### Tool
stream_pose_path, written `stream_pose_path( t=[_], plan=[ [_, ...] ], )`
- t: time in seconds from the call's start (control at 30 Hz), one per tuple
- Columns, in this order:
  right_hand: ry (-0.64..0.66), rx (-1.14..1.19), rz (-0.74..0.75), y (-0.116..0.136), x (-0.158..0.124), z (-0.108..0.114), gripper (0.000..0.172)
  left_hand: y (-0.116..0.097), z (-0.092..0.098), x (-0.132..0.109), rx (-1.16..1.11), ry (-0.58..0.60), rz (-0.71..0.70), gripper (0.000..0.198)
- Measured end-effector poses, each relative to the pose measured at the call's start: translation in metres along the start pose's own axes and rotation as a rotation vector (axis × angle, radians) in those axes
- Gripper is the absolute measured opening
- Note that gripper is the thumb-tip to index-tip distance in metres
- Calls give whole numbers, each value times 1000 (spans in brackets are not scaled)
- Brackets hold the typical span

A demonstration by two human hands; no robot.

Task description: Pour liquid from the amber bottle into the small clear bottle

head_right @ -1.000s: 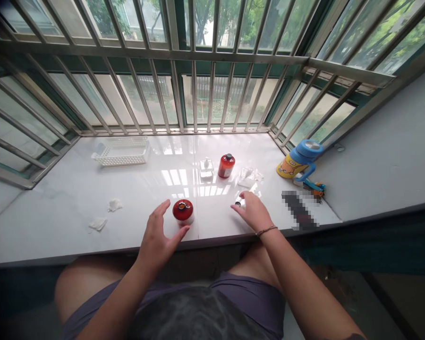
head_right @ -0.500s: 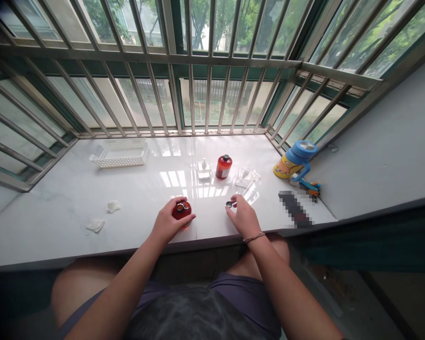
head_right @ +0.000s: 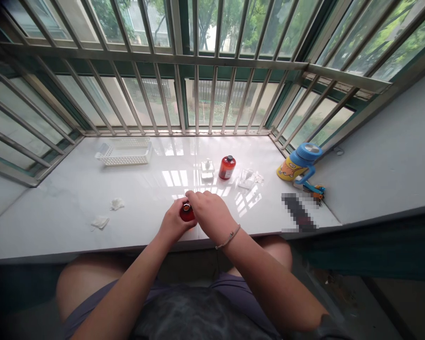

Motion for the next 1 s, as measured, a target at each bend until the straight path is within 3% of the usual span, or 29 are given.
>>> stream_pose_path(
  t=[0.2, 0.47, 0.77, 0.9, 1.0],
  plan=[
    [59, 69, 11, 8, 13, -4, 43, 0, 0, 0, 15, -3, -15, 59],
    [103, 270, -97, -2, 15, -17, 61, 0, 0, 1, 3, 2, -11, 59],
    [-87, 574, -214, -25, -11, -19, 72, -2, 1, 0, -48, 10, -18, 59],
    [-59, 747, -223, -25, -21, -27, 66, -4, 2, 1, -52, -2, -53, 52],
    [-92, 749, -229, -27, -23, -29, 61, -5, 2, 0, -65, 1, -50, 53]
  ],
)
Point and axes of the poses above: each hand's wrist, its own x-axis towards the middle knuckle, its own z-axis out of the back of the hand, y = z × x, the point moved 10 cm from there along x, towards the middle knuckle, and after that the axes turned 2 degrees about y, right-handed, at the moved point
